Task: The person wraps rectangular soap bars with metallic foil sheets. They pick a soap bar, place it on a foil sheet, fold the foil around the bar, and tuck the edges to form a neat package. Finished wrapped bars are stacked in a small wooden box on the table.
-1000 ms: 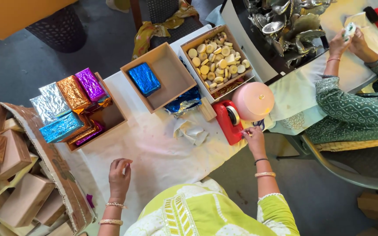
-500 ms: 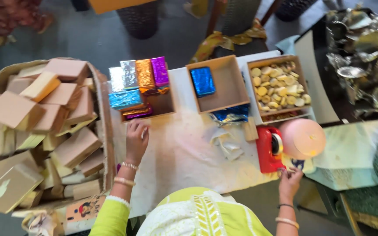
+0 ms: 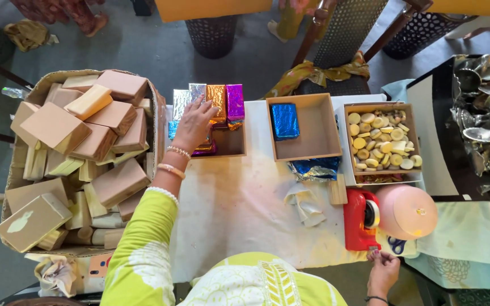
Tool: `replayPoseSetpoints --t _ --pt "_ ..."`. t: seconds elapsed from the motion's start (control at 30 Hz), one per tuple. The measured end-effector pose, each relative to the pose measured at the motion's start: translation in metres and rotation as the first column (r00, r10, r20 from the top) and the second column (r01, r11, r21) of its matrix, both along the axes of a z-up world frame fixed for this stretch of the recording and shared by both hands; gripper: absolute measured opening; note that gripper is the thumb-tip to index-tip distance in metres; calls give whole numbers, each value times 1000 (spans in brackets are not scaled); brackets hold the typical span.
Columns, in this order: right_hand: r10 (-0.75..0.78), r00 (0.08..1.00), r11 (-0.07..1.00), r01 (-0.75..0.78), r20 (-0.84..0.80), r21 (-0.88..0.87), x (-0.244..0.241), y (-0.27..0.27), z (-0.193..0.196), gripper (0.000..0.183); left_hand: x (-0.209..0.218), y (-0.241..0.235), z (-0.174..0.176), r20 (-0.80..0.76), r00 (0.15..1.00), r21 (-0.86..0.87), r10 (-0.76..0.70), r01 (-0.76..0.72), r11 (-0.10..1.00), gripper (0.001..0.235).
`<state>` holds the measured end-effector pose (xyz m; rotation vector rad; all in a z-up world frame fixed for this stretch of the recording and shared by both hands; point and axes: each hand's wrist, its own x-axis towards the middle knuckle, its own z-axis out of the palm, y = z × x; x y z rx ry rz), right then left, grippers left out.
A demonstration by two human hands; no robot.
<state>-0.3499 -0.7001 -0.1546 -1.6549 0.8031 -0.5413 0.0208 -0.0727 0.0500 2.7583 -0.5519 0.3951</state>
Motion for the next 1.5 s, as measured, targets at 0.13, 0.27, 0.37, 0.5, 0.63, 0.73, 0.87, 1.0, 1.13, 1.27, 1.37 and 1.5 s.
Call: replayPoseSetpoints --t 0.13,0.27,0.37,0.5,0.63,0.73,0.87,1.0,1.13,1.27,1.37,1.5 --pt "7 998 1000 -7 -68 -3 3 -1 14 20 22 -3 0 -74 997 158 -17 28 987 55" --pt "27 984 998 -17 -173 62 5 -9 19 21 47 -3 -11 -199 980 225 -2 47 973 65" --pt "44 976 989 -12 -212 148 1 -16 9 21 58 -6 -8 -182 983 289 -17 70 955 69" --pt "41 985 971 0 -166 241 -5 -31 -16 21 67 -10 5 -262 965 381 3 101 919 82" --pt "28 995 958 1 -98 287 -14 -30 -33 17 70 -6 12 -378 926 281 -4 119 952 79" --pt "-1 1000 933 3 -4 361 -23 -38 -57 15 71 -7 18 -474 881 236 17 108 966 79" --pt "-19 992 875 -42 121 482 -27 -40 -73 13 73 -9 28 -339 941 303 -7 117 946 83" --pt "-65 969 863 -65 237 502 -30 -30 -78 9 76 -7 24 -381 925 261 -5 113 959 85" --pt "-115 952 921 -5 283 390 -23 5 -78 6 77 -7 18 -414 910 232 0 105 967 87" --pt "-228 924 935 120 308 334 -13 29 -86 7 78 -11 22 -405 914 233 -9 112 966 83" --pt "-278 921 928 183 274 325 -8 31 -86 8 77 -10 16 -384 923 229 -25 121 966 79" --pt "-212 950 940 134 230 312 -20 -8 -115 8 74 -7 18 -372 928 203 -33 116 972 76"
